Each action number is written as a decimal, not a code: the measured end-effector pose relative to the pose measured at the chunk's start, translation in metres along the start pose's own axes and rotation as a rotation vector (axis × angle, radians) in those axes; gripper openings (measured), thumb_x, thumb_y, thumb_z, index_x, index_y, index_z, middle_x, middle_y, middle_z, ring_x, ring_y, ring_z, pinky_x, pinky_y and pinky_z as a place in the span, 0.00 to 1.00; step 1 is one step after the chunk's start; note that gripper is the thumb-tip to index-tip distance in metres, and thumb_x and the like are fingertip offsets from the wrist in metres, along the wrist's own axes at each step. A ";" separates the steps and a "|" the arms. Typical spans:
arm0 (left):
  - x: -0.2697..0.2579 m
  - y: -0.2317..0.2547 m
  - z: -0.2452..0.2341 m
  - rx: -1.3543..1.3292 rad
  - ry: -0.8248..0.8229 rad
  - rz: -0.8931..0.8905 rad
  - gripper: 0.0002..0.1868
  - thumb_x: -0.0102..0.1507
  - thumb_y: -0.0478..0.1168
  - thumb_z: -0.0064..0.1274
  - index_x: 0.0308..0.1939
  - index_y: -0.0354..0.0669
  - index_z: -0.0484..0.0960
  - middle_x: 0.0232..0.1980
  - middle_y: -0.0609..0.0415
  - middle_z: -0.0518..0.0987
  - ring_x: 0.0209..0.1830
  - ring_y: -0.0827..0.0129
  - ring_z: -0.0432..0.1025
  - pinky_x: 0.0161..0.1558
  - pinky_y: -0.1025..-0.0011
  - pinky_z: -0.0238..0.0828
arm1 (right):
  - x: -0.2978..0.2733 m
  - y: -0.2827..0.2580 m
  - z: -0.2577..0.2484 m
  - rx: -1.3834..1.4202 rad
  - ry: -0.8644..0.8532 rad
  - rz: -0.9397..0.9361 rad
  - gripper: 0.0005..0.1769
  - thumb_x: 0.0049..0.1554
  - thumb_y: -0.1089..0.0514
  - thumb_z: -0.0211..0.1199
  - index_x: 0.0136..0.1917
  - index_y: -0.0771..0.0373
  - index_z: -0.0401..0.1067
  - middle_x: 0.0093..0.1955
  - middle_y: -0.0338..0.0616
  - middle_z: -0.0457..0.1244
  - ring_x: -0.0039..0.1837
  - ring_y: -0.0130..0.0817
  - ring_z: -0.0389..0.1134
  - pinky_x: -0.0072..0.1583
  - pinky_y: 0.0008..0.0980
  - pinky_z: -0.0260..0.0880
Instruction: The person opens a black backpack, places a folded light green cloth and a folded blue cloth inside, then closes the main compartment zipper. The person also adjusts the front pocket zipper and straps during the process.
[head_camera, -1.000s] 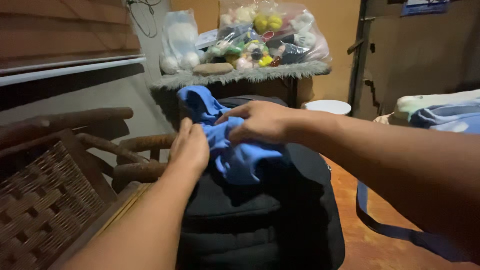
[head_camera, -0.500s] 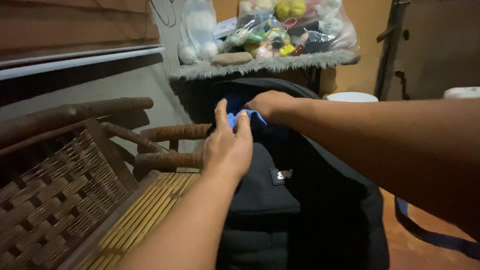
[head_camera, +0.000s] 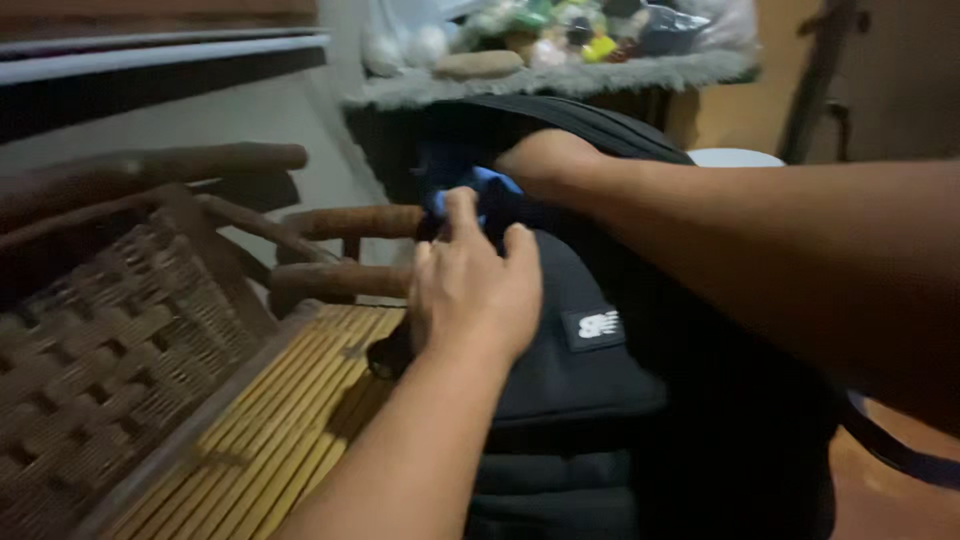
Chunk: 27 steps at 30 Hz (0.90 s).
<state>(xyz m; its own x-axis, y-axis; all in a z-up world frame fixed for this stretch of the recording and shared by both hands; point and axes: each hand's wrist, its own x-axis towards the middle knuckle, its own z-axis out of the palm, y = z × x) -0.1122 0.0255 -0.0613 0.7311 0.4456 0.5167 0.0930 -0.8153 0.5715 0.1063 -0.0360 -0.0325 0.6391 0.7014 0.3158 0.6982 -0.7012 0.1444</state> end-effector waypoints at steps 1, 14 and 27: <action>0.000 -0.001 0.005 0.007 -0.017 -0.019 0.34 0.64 0.57 0.43 0.71 0.50 0.59 0.61 0.38 0.77 0.64 0.42 0.66 0.63 0.49 0.61 | -0.002 -0.001 -0.003 -0.038 -0.006 -0.094 0.22 0.63 0.45 0.54 0.66 0.54 0.73 0.53 0.62 0.70 0.55 0.61 0.71 0.55 0.53 0.70; 0.014 -0.011 0.011 -0.029 -0.085 -0.122 0.32 0.61 0.57 0.44 0.67 0.52 0.64 0.56 0.38 0.79 0.60 0.40 0.69 0.64 0.48 0.60 | 0.017 0.005 0.008 -0.020 -0.404 0.033 0.25 0.63 0.50 0.54 0.65 0.67 0.76 0.67 0.60 0.68 0.68 0.50 0.69 0.68 0.45 0.66; 0.016 0.011 0.010 -0.084 -0.107 -0.180 0.20 0.59 0.53 0.54 0.53 0.55 0.82 0.57 0.49 0.78 0.59 0.46 0.70 0.59 0.52 0.66 | -0.030 0.090 0.048 0.196 0.037 -0.152 0.21 0.58 0.62 0.51 0.64 0.59 0.71 0.56 0.60 0.69 0.57 0.57 0.71 0.57 0.49 0.70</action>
<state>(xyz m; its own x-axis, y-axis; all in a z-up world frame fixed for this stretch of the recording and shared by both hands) -0.0931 0.0200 -0.0536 0.7759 0.5358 0.3331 0.1756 -0.6904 0.7018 0.1650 -0.1137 -0.0738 0.5125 0.7889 0.3391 0.8367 -0.5476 0.0091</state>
